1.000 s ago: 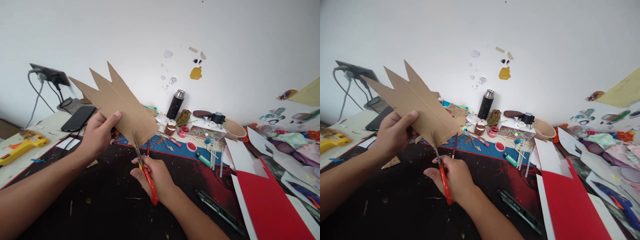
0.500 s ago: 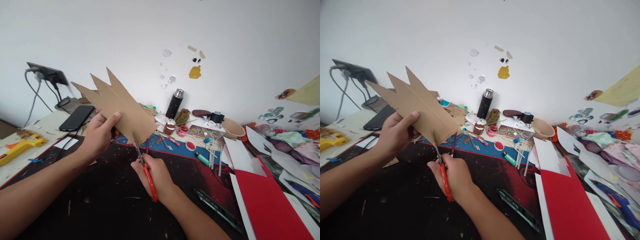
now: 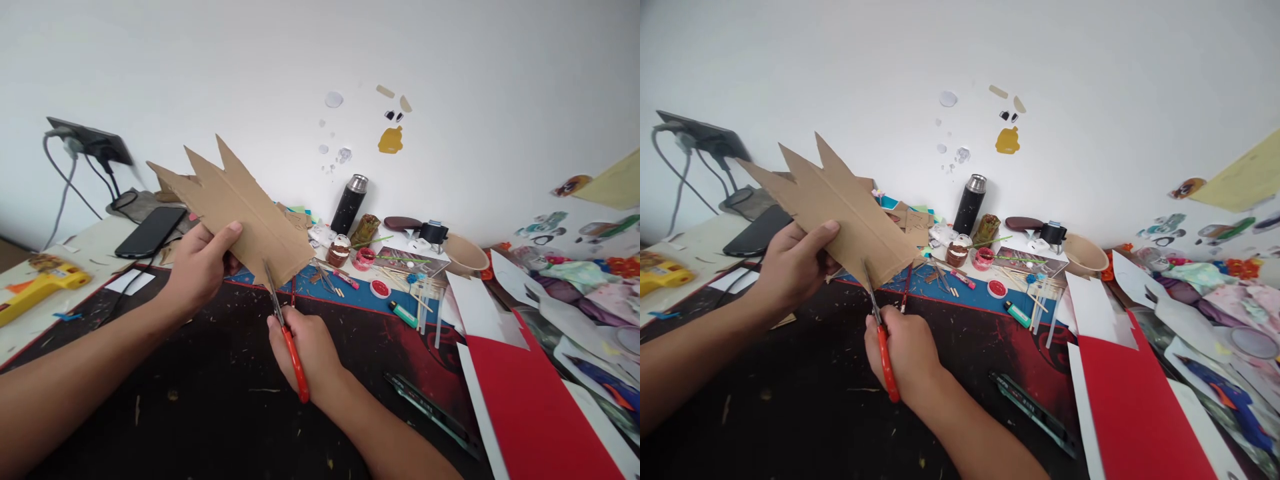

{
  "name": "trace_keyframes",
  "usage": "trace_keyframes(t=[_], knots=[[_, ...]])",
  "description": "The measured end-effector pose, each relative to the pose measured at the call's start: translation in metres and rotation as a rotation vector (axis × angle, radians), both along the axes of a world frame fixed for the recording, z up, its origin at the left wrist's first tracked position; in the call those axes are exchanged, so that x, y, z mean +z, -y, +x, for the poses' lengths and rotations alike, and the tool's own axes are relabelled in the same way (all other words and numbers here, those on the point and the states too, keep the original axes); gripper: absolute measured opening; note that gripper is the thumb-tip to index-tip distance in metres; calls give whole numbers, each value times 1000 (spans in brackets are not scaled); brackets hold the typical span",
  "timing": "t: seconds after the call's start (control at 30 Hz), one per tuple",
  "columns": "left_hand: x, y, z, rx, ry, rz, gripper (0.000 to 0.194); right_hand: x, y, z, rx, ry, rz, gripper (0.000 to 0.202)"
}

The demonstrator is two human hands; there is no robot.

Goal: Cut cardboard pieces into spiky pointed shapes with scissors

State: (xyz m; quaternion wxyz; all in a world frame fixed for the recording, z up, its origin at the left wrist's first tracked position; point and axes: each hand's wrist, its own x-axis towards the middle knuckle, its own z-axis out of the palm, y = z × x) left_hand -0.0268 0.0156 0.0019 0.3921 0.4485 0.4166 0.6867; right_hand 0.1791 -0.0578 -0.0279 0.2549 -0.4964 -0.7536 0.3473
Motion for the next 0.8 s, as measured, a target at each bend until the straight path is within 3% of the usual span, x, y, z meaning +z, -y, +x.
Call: trace_keyframes(t=[0.4,0.8], knots=[[1,-2,-2,13,-11,22,38,-4,-4,6,34,-84,-48,29],[9,1,-5,28,-23,29,37,-8,-6,11,135,-227,-86,53]])
